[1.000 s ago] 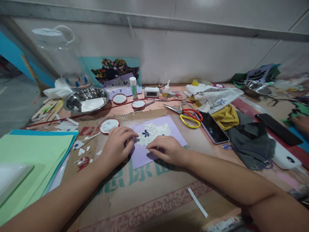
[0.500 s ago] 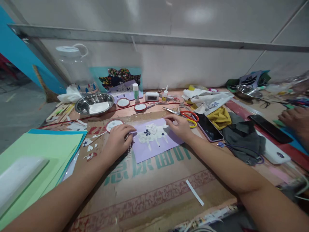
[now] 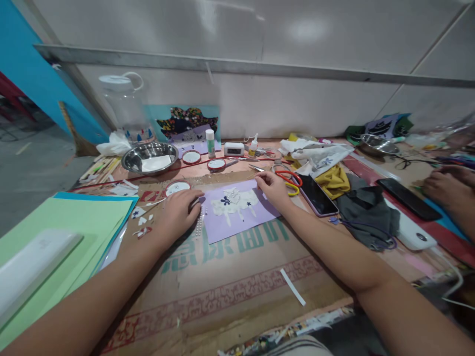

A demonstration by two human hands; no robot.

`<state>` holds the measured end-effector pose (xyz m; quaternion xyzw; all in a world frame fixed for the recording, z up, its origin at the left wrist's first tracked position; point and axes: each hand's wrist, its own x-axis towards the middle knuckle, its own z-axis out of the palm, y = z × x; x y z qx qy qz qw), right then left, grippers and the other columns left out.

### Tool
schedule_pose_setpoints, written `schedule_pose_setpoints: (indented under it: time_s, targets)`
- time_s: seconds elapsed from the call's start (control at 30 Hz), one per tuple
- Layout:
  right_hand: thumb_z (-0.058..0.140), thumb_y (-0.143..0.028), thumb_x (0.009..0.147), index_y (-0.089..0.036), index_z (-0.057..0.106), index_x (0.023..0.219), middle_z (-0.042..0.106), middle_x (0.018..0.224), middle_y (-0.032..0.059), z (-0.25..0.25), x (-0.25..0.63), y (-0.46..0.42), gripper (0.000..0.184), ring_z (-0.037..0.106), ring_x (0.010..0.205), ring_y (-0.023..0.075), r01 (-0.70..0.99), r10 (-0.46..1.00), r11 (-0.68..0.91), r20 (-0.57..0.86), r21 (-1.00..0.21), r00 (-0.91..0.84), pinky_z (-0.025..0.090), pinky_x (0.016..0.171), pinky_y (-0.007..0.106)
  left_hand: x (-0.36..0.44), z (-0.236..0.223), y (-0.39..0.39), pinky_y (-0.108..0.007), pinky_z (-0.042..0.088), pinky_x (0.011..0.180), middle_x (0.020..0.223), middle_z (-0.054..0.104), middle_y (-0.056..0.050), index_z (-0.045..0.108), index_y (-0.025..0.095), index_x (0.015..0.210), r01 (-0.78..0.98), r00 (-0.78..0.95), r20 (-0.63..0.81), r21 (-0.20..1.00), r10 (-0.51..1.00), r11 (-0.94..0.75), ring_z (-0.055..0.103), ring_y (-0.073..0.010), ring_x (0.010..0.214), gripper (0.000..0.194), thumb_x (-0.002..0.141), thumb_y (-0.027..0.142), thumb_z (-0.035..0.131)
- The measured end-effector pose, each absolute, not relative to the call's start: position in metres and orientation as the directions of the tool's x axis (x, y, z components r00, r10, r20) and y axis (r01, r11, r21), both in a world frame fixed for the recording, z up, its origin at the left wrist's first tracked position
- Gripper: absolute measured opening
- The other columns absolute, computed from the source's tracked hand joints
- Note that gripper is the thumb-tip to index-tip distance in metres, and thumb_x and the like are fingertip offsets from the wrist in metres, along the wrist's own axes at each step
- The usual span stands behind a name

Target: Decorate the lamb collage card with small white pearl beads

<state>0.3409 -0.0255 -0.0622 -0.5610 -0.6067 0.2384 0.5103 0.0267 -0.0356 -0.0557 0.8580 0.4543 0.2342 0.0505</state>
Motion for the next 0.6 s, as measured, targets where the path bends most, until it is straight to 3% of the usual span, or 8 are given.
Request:
schedule_pose_setpoints:
  time_s: [0.6]
  targets:
    - [0.058, -0.033, 0.085, -0.017, 0.067, 0.089, 0.063, 0.068, 0.0006, -0.059, 0.3355, -0.0307, 0.019, 0.057, 0.063, 0.0147, 0.504, 0.919, 0.3, 0.387, -0.81, 0.073, 0.045, 0.063, 0.028, 0.0317, -0.05, -0.0379, -0.045, 0.044, 0.1, 0.119, 0.07, -0.01, 0.064, 0.017, 0.116, 0.745, 0.508, 0.349, 0.28, 0.787, -0.605, 0.061, -0.0277, 0.113, 0.031, 0.092, 0.028, 0.049]
